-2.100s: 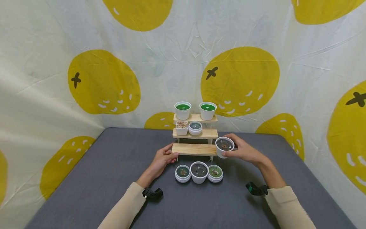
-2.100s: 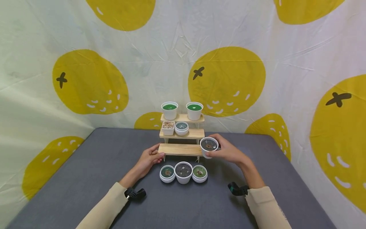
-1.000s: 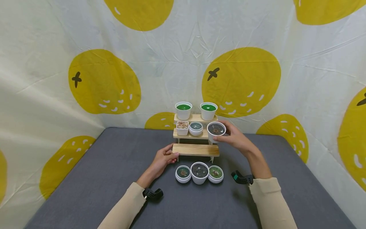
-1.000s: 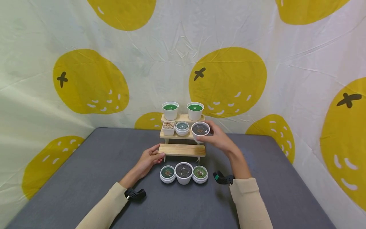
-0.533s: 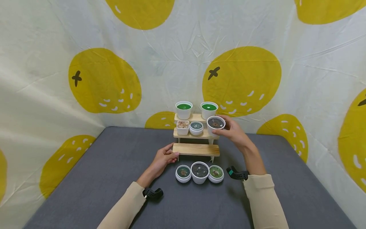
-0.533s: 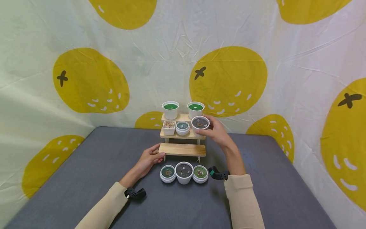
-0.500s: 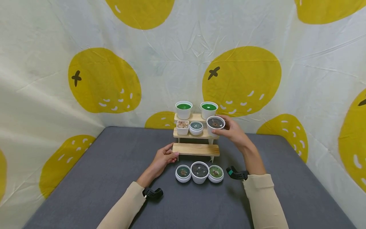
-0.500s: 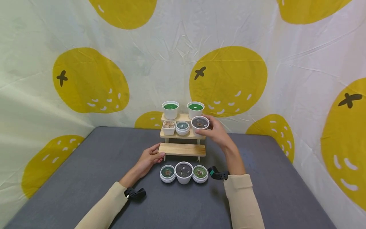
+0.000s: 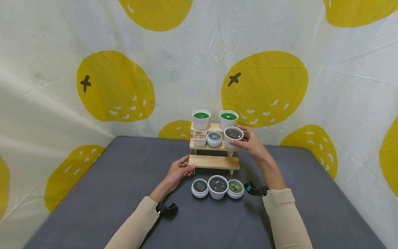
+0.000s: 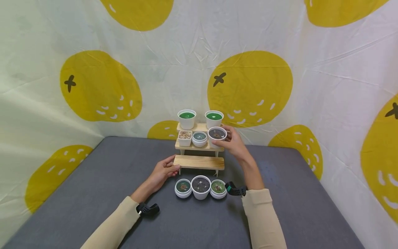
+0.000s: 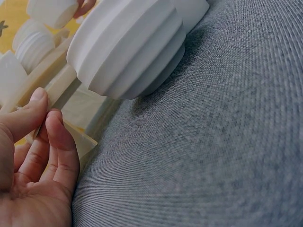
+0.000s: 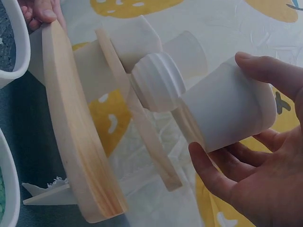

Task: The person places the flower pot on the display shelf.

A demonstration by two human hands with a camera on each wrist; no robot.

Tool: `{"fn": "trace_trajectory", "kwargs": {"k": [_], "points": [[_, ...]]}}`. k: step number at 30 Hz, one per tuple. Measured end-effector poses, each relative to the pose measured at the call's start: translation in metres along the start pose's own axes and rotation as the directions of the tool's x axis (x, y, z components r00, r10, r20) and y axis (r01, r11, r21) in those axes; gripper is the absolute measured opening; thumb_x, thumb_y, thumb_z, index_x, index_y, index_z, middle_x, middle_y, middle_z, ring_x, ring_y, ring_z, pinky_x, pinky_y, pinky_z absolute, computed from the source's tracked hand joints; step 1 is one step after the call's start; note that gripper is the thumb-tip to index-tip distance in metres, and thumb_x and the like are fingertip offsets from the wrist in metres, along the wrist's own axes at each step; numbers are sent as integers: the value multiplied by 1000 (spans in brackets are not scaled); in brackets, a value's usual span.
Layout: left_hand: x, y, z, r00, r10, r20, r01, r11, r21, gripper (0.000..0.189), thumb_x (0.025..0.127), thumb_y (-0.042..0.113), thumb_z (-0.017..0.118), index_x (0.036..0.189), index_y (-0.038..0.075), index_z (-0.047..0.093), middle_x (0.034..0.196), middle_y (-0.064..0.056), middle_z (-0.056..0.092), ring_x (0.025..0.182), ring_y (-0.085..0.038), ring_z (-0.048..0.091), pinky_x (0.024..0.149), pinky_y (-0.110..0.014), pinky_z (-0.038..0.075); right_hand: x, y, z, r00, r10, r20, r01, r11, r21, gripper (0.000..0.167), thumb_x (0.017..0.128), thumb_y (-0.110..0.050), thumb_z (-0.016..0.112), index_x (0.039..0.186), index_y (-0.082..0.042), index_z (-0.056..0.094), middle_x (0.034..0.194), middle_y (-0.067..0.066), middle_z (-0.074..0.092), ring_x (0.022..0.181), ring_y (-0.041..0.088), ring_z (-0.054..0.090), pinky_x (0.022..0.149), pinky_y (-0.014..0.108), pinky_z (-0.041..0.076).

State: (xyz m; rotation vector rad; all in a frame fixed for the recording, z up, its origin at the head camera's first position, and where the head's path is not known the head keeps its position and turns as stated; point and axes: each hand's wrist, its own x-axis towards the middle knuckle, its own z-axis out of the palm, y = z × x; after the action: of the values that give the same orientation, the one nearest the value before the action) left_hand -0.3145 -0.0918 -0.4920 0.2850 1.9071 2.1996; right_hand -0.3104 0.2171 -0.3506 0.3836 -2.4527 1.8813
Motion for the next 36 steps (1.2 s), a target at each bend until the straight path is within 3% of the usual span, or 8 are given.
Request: {"fn": "trace_trajectory", "kwargs": {"k": [17,26,32,36], "points": [[4,-3,3,1000,8,5,-8,1000,0,77,96,10,74,161,6,33,89,2,69,79,-9,65,69,-20,56,1,7,-4,999,-10,-46,11,1000,24,73,95,-10,73,155,-1,33,149,22,49,113,3,57,95,15,46],[3,-1,1,1000,7,5,-7,1000,6,78,97,10,73,162,5,31,89,2,69,80,-9,65,69,-20,56,4,8,1,999,-6,-32,6,1000,5,80,93,-9,75,158,-1,29,156,26,42,135,33,51,91,13,45],[3,-2,1,1000,-2,-11,2,1000,14,76,96,11,74,161,7,35,90,1,69,80,-9,65,70,-21,56,4,11,4,999,-20,-26,21,1000,7,78,94,-7,73,158,0,30,154,27,45,132,31,52,91,12,47],[3,-3,0,1000,-11,-18,12,1000,8,76,96,10,73,161,7,34,91,0,69,80,-9,65,69,-20,56,6,13,5,999,-33,-29,32,999,-7,78,94,-7,73,159,1,30,155,26,45,137,34,49,100,18,43]]}}
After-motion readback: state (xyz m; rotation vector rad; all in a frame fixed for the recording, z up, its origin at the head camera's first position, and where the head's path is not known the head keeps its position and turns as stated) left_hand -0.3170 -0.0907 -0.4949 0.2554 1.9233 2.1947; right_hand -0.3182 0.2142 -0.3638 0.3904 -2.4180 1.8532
